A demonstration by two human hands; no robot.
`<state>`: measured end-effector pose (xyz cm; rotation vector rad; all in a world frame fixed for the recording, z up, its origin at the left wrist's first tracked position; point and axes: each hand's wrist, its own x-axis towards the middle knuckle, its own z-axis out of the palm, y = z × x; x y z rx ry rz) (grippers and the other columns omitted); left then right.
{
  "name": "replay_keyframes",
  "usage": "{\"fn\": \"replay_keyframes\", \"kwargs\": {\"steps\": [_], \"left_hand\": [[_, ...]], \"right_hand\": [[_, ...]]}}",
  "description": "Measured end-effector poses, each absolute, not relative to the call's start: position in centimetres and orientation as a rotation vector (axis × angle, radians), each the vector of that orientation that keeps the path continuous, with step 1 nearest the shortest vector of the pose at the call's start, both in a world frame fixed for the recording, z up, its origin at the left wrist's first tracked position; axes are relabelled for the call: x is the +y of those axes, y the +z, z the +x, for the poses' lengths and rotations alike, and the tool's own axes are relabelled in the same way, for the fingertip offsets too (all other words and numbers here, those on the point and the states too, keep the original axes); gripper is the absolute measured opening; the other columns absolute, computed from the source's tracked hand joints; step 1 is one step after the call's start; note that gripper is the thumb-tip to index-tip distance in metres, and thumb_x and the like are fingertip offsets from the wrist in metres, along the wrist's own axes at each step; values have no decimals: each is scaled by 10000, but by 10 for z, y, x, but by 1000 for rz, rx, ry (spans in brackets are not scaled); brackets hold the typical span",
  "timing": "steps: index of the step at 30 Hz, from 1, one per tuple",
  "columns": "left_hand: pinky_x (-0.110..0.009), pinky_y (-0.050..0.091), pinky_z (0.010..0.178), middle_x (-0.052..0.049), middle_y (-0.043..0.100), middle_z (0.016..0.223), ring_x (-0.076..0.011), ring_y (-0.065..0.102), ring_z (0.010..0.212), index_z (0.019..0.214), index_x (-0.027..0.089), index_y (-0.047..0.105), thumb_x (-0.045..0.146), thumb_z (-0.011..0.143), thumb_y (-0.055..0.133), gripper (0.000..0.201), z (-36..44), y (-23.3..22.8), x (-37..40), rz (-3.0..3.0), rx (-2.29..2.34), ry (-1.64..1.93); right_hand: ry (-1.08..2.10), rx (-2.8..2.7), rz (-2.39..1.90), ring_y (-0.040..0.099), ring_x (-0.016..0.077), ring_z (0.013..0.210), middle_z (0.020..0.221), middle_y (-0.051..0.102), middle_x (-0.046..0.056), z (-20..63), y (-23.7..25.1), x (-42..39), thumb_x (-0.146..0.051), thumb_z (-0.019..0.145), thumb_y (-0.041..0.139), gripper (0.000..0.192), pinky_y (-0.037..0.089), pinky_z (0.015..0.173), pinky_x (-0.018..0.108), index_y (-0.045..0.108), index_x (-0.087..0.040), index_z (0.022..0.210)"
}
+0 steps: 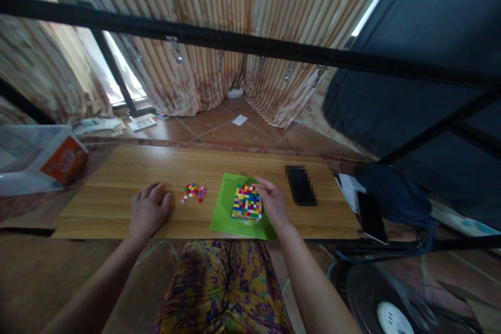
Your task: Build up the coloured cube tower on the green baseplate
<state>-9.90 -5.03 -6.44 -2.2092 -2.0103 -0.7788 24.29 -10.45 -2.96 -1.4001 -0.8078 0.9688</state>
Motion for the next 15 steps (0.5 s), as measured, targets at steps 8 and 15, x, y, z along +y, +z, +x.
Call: {"fn": "replay_keyframes", "kwargs": {"steps": [8, 15], "left_hand": [[-489, 412, 1015, -176, 624, 1262, -342, 540, 1164, 1201, 118, 633, 388, 915, 434, 441, -99, -64, -51, -2212, -2005, -788], [-482, 385, 1044, -173, 611, 1276, -328, 531, 1182, 1194, 127, 630, 359, 914, 458, 402, -97, -66, -52, -2217, -2031, -824]], "right_hand": [[1001, -829, -1372, 705, 201, 810, 904, 772, 53, 244, -28, -105, -427, 627, 778, 509, 536, 815, 383, 693, -211, 1080], [560, -870, -1460, 682, 217, 839, 906, 752, 88, 230, -9, -111, -452, 725, 717, 370, 525, 809, 388, 716, -173, 969]]}}
